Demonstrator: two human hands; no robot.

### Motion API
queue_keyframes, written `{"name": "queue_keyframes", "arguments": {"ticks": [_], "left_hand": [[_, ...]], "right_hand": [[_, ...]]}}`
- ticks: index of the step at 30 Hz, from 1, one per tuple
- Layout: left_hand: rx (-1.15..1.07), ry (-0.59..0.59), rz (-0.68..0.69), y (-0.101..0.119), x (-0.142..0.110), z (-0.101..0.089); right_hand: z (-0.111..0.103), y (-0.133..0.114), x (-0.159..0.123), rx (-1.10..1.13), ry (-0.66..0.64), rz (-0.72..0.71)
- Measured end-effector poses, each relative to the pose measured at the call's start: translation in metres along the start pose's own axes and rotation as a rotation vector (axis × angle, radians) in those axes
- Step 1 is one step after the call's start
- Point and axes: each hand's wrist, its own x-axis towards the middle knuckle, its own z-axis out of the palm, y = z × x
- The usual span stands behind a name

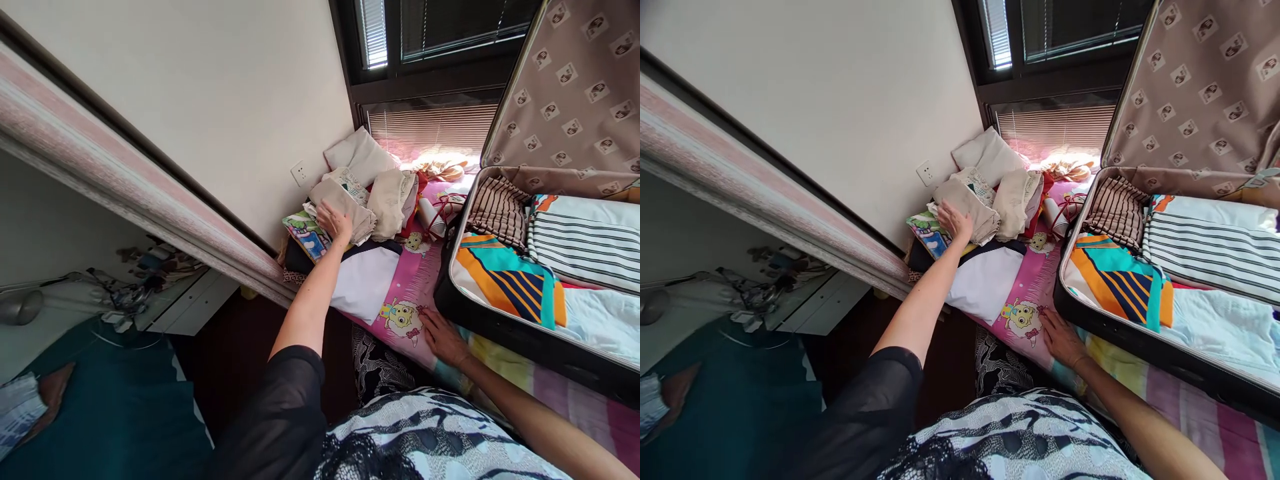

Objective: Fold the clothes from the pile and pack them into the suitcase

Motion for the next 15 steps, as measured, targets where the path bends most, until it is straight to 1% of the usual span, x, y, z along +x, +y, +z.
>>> {"name": "queue_keyframes", "arguments": {"ticks": [1, 2, 3, 4, 5, 6, 7, 10, 11, 15], "left_hand": [[0.095, -0.008, 0.147, 0.0, -0.011, 0.001], [0.196, -0.051, 0.299, -0.001, -0.021, 0.004], [0.281, -0.126, 0.429, -0.002, -0.03, 0.007], [0.338, -0.219, 0.503, -0.004, -0.038, 0.012], [0.385, -0.29, 0.526, -0.006, -0.043, 0.016], [0.431, -0.323, 0.511, -0.008, -0.047, 0.019], [0.472, -0.327, 0.476, -0.009, -0.048, 0.021], [0.538, -0.273, 0.367, -0.009, -0.042, 0.022], [0.54, -0.274, 0.355, -0.008, -0.038, 0.02], [0.513, -0.339, 0.322, 0.0, -0.024, 0.014]], "right_hand": [[0.001, 0.0, 0.0, 0.001, 0.004, 0.005], [0.002, 0.0, 0.0, 0.001, 0.007, 0.012], [0.003, -0.001, 0.0, 0.0, 0.01, 0.019], [0.004, -0.002, 0.0, -0.002, 0.011, 0.024], [0.003, -0.002, 0.0, -0.006, 0.011, 0.025], [0.003, -0.003, 0.0, -0.011, 0.009, 0.022], [0.002, -0.004, 0.001, -0.015, 0.007, 0.018], [0.0, -0.006, 0.002, -0.012, -0.007, 0.016], [-0.001, -0.007, 0.002, -0.005, -0.011, 0.019], [0.001, -0.008, 0.002, 0.013, -0.007, 0.039]]}}
